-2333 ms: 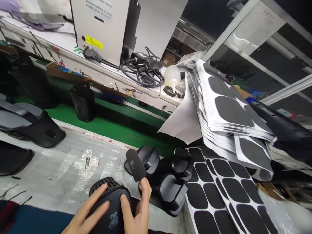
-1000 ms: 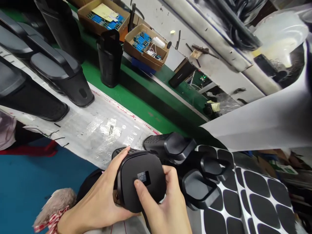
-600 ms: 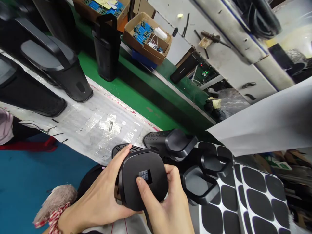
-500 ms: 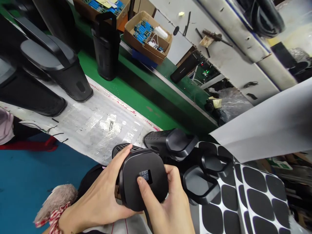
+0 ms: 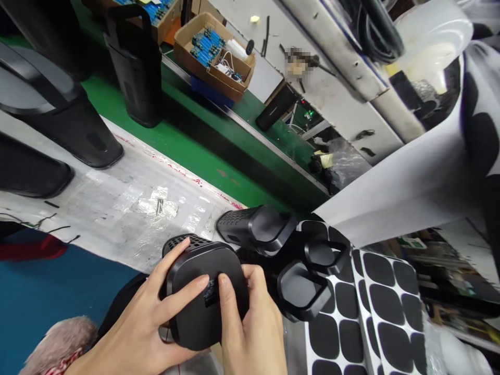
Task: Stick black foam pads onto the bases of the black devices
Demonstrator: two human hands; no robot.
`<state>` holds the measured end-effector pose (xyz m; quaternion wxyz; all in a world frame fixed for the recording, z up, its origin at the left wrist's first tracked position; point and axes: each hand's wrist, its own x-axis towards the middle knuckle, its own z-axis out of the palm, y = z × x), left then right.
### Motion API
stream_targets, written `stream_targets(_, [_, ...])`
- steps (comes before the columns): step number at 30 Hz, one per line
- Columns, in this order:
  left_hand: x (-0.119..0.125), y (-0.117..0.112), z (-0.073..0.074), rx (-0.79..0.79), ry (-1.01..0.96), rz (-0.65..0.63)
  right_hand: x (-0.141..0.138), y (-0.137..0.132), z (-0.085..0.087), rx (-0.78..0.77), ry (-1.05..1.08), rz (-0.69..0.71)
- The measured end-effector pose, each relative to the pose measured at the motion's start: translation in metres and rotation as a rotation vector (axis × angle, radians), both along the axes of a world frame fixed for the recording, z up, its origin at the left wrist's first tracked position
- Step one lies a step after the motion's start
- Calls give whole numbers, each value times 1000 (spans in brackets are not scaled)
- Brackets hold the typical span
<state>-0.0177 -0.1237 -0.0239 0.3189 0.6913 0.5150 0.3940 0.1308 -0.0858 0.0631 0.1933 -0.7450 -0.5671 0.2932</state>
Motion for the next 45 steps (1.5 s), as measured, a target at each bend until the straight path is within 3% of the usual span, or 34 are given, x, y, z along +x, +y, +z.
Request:
stream_targets(18, [-2,-2,-2,45,152,-20,-2,10,-1,33,-37,15])
stream_targets(25, [-6,-1,-9,172,195,0,1,10,-2,40,-107,68])
stream_targets(27, [-7,-1,-9,203,216,-11,1,20,5,-47,-254,170])
stream_targets(31, [-10,0,-8,195,249,-15,8,50,33,-428,-609,388])
stream_targets(34, [-16,2,-7,157,235,63,25,58,42,-461,-614,444])
stream_targets(37, [-28,6,-6,132,260,110,42,46,16,-361,-313,479])
stream_targets(39, [-41,9,-2,128,295,94,45,37,-21,-282,-25,544])
stream_targets(42, [-62,21,11,153,355,-26,35,32,-81,-160,434,677])
stream_targets(45, [-69,43,32,248,509,-96,20,41,-116,-32,693,690])
